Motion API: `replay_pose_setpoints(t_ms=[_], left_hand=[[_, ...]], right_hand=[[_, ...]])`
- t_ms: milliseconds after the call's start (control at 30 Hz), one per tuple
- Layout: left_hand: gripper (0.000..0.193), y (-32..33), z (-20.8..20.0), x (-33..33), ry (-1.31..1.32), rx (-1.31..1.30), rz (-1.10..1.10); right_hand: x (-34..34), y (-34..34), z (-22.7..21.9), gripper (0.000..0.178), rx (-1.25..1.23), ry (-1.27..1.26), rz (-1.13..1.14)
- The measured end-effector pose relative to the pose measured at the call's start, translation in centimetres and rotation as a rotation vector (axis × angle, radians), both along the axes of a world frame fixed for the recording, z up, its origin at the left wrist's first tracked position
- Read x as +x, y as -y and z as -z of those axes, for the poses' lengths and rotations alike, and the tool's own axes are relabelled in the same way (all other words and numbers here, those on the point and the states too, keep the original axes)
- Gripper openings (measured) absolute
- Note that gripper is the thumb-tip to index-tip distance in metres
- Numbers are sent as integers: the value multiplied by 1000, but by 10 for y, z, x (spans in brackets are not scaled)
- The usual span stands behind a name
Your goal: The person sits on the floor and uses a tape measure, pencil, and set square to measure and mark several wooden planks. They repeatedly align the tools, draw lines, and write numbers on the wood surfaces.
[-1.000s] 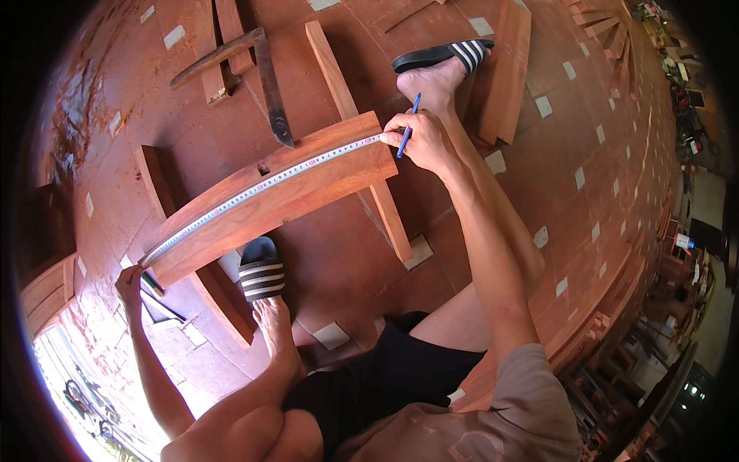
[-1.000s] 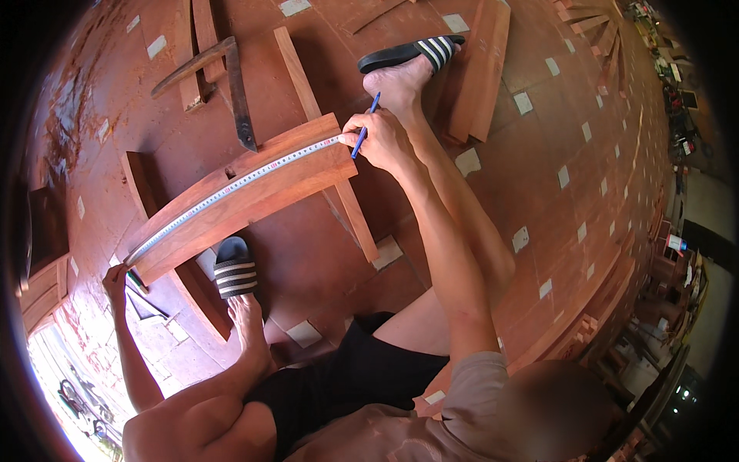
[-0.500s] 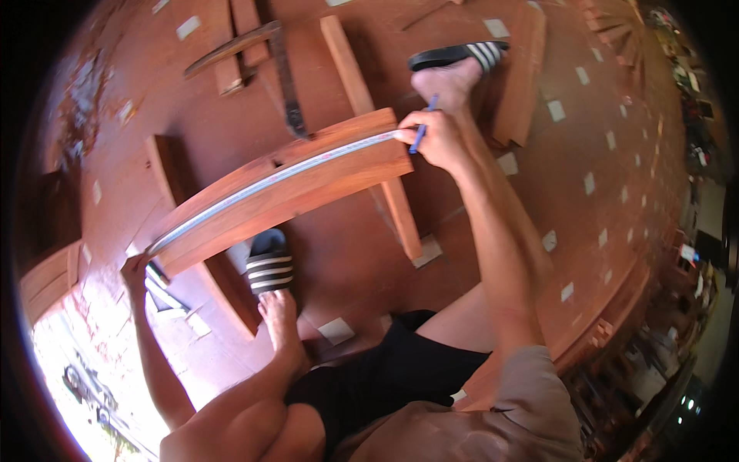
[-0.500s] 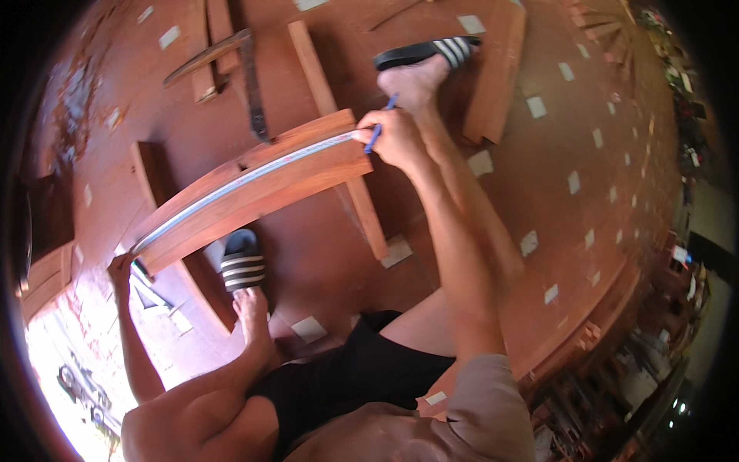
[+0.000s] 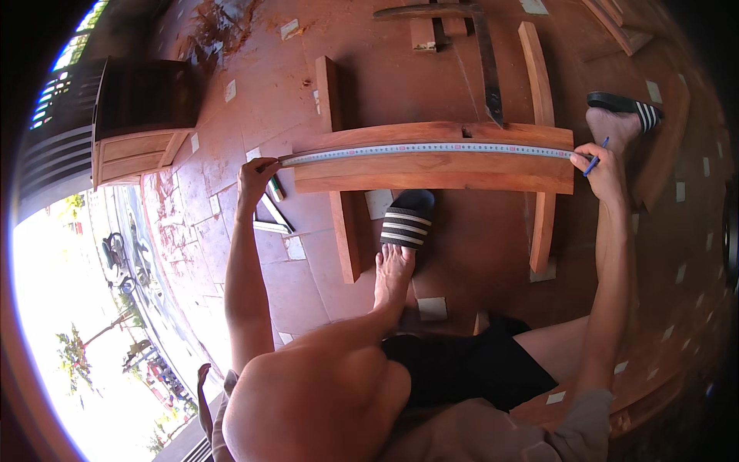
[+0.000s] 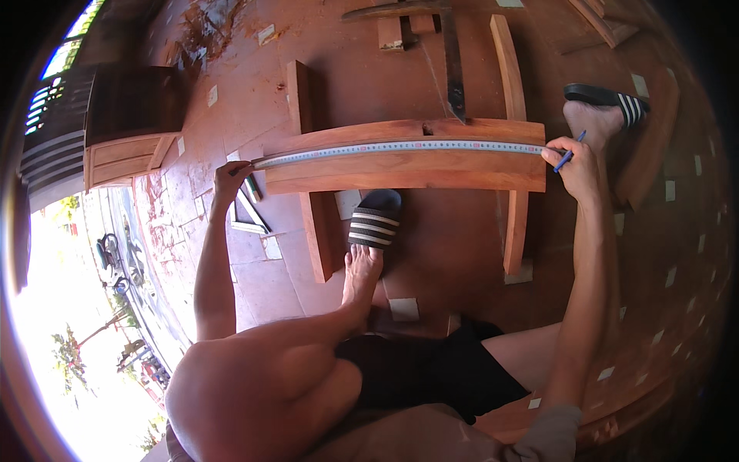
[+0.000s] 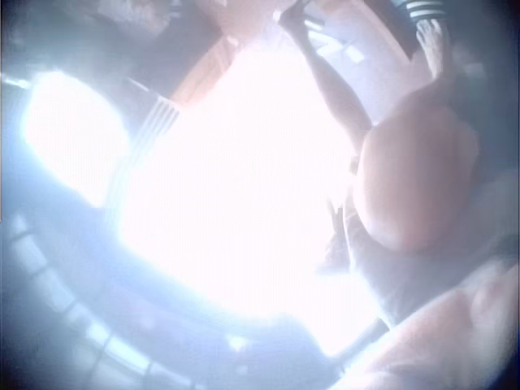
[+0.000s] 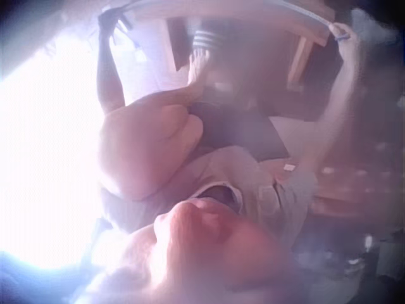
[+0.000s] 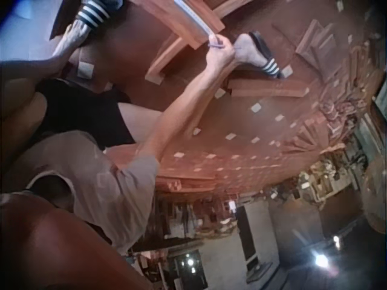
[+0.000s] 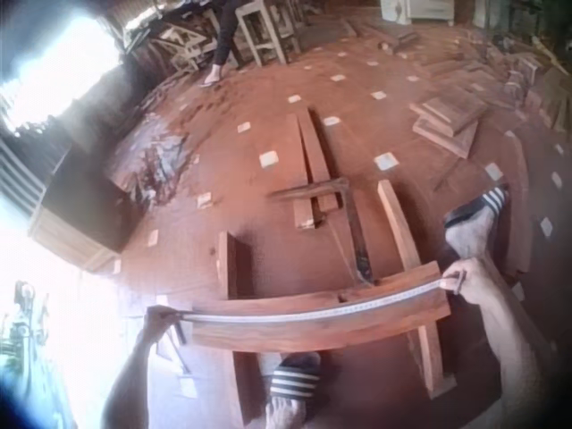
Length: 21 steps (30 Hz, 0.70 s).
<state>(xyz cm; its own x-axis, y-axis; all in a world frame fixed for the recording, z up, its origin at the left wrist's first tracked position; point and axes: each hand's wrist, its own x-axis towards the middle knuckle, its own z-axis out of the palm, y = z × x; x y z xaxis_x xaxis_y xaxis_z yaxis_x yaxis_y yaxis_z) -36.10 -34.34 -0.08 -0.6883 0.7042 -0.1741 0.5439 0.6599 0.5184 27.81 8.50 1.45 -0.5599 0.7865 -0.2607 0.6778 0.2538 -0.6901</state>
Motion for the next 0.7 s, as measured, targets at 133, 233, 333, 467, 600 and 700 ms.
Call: replay_pose_setpoints(t_ms=[133, 233, 333, 467, 600, 700], left_hand=[[28, -3, -8, 0, 19, -50, 37], [27, -1, -6, -4, 33, -87, 21], [28, 4, 3, -14, 89, -85, 9], [28, 11, 17, -36, 192, -227, -15], [21, 14, 23, -50, 67, -220, 128], [19, 16, 22, -53, 166, -194, 95]], right_hand=[[2, 0, 6, 17, 22, -90, 0], [4, -4, 14, 17, -48, -79, 5], [4, -4, 21, 15, 11, -140, -49], [4, 1, 23, 17, -25, -201, 22], [5, 6, 17, 16, 63, -191, 43], [1, 7, 13, 18, 144, -147, 62]])
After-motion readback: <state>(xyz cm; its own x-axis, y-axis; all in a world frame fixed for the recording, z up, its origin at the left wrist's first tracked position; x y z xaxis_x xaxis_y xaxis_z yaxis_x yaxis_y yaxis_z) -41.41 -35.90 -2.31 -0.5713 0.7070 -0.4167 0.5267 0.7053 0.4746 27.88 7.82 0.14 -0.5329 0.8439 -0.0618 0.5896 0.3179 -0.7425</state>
